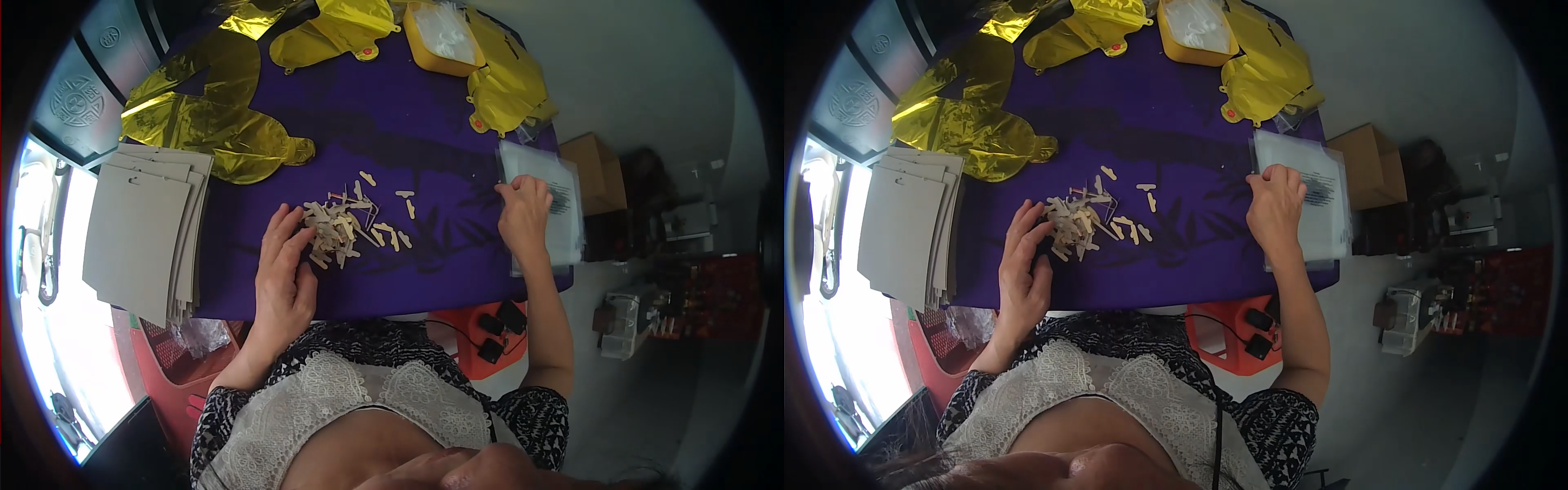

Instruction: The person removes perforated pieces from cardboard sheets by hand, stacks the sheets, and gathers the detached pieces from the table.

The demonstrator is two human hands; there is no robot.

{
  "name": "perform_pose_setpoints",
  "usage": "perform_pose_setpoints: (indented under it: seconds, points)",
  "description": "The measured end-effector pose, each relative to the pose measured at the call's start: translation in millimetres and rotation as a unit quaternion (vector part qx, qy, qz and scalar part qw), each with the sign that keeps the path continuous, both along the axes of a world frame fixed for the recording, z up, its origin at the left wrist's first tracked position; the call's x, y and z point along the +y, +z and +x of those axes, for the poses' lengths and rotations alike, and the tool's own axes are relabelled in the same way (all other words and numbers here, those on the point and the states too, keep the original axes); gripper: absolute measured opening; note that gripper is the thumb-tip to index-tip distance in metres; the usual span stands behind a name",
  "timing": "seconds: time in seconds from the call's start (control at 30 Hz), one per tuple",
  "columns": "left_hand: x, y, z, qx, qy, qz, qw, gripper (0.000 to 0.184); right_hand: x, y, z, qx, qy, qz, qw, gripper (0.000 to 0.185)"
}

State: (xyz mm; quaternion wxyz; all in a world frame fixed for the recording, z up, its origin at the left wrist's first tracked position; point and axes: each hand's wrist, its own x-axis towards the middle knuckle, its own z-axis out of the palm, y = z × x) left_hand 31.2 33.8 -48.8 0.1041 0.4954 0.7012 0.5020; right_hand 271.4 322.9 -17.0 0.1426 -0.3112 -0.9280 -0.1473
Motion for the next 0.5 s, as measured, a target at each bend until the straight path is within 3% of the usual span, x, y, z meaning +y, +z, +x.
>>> perform_pose_setpoints:
  seconds: [0.23,0.5]
  points:
    - [0,-1,0,0.005,0.008,-0.002,1.0,0.047,10,18,8,-0.083,0.093,0.04,0.991,0.018]
    - [1,1,2,-0.009,0.008,-0.004,1.0,0.046,6,5,-1,-0.06,0.035,0.056,0.996,0.015]
